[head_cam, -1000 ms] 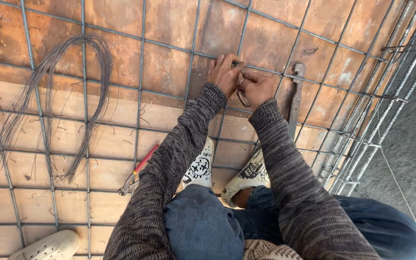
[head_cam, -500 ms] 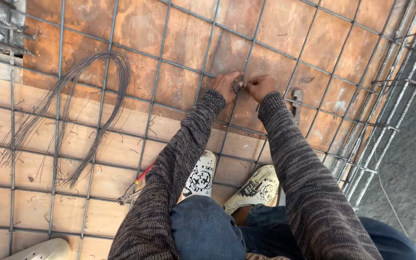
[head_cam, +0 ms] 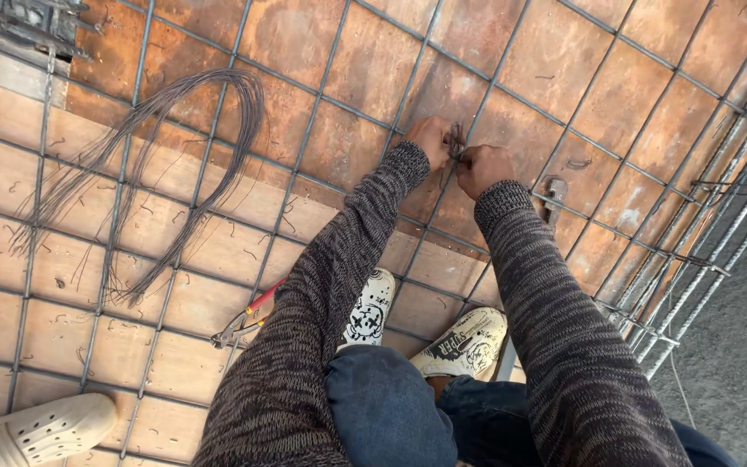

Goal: The person ties rebar by threading binding wire around the rebar grid intersections by hand and twisting and cutting the wire with pliers.

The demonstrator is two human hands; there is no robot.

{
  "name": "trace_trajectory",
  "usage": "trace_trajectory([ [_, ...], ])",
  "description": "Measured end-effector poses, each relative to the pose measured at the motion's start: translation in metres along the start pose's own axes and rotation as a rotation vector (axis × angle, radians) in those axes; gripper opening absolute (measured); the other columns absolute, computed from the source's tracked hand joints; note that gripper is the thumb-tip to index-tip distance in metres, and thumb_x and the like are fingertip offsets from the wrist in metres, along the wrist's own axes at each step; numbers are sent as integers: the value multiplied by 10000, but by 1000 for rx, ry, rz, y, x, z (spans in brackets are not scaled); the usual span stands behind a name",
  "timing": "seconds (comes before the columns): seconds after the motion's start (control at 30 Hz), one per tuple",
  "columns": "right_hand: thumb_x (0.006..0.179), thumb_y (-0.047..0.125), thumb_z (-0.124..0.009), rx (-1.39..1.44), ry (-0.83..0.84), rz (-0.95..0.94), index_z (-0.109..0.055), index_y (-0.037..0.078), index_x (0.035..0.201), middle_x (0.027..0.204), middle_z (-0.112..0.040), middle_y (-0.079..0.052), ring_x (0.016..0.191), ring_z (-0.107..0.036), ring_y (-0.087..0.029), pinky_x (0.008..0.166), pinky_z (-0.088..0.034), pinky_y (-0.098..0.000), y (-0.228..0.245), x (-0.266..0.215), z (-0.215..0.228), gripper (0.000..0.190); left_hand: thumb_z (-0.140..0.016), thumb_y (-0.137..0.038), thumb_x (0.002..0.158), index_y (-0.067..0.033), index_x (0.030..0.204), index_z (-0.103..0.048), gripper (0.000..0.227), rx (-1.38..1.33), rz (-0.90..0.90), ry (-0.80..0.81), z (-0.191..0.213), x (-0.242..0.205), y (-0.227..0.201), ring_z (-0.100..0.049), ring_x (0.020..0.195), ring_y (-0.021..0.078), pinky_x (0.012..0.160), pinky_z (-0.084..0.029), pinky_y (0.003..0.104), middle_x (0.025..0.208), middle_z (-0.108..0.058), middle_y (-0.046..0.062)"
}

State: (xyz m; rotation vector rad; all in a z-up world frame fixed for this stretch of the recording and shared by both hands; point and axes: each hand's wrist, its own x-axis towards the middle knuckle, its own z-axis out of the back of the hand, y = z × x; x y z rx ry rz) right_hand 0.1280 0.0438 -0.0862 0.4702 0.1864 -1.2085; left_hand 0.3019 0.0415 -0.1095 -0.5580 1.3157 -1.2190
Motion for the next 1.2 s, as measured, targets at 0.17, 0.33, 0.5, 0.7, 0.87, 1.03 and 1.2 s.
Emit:
trace_trajectory([
  [0.17, 896, 240, -673, -149, -15, -54, -786, 23, 915, 868, -729, -247, 802, -711, -391, 774, -586, -491, 14, 9, -11, 246, -710, 23, 849, -13, 981, -706, 137, 78, -211, -14, -1, 28, 28, -790, 932, 218, 799, -637, 323, 972, -799, 127],
  [0.33, 951, 248, -620, 59, 30, -441, -752, -63, 888, 863, -742, -284, 746, -710, -346, 758, -598, -455, 15, 12, -24, 344, -620, 100, 858, -39, 1226, -649, 394, -89, -262, -355, 53, -51, 26, -757, 990, 204, 833, -624, 299, 1152, -759, 101],
  [0.5, 1033, 229, -584, 13, 48, -426, -743, -51, 953, 866, -723, -257, 746, -686, -317, 786, -597, -462, 10, 3, -21, 331, -635, 99, 911, -48, 1249, -636, 369, -254, -257, -728, 101, -165, 69, -745, 1007, 161, 796, -578, 259, 1144, -761, 92],
  [0.7, 891, 112, -624, -421, -197, 309, -670, 43, 1098, 1068, -710, -192, 968, -704, -326, 771, -600, -481, 26, -13, -2, 223, -616, 34, 913, -25, 1248, -602, 340, -73, 207, -1025, 104, -334, 123, -716, 839, 154, 694, -568, 259, 1134, -729, 105],
  [0.87, 971, 254, -672, -543, 100, 335, -647, -33, 1186, 1106, -698, -252, 1006, -694, -396, 834, -589, -458, -19, 19, -6, 359, -778, -157, 732, 1, 1332, -527, 669, 404, 291, -820, 52, -428, 124, -576, 1140, 335, 969, -475, 513, 1274, -564, 195],
  [1.03, 1068, 321, -614, -542, 142, 209, -705, 7, 1120, 972, -723, -239, 876, -713, -395, 787, -587, -491, 1, -2, 7, 331, -818, -294, 675, -70, 1431, -522, 842, 712, 380, -572, 29, -448, 171, -488, 1289, 347, 1070, -328, 624, 1361, -540, 164],
  [1.2, 1029, 296, -600, -206, 73, -115, -778, 10, 1002, 861, -717, -226, 839, -707, -395, 860, -572, -498, 0, 9, 2, 338, -779, -307, 763, -138, 1260, -629, 545, 899, 383, -448, 67, -454, 215, -611, 1173, 278, 1059, -336, 610, 1193, -674, 85],
])
